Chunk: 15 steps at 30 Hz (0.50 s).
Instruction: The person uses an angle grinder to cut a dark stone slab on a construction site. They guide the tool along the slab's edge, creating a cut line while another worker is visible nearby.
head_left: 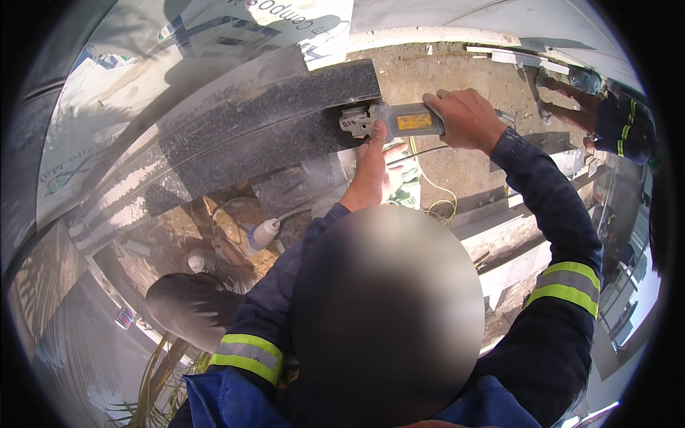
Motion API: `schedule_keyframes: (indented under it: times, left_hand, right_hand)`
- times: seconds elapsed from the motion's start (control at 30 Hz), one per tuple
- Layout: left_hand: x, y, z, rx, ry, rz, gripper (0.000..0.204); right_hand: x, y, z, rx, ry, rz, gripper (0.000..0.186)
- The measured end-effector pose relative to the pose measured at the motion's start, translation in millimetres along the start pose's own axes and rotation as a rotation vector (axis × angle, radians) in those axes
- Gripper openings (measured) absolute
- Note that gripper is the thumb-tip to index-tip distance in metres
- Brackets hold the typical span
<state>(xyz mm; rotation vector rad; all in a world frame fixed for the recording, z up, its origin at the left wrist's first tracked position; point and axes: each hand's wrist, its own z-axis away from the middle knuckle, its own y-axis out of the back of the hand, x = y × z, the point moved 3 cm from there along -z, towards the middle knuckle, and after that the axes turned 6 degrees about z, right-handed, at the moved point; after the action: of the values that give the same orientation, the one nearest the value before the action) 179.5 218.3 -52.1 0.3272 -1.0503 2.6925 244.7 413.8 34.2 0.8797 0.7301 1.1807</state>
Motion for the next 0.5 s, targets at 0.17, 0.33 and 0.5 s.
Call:
schedule_keyframes:
  times: [0.17, 0.33, 0.5]
  left_hand:
    - [-2.7, -1.4, -1.1, 0.009, 0.023, 0.021, 0.107]
    - [-8.6, -4.1, -7.4, -0.048, 0.034, -0.020, 0.109]
    - [-7.6, -1.7, -6.0, -0.033, 0.018, -0.039, 0.117]
  right_hand:
    - [-0.8, 8.4, 5.8, 0.041, 0.004, 0.026, 0.051]
    - [8.0, 7.4, 11.6, 0.034, -0.009, 0.050, 0.055]
    - [3.9, 6.4, 8.5, 0.065, 0.015, 0.017, 0.048]
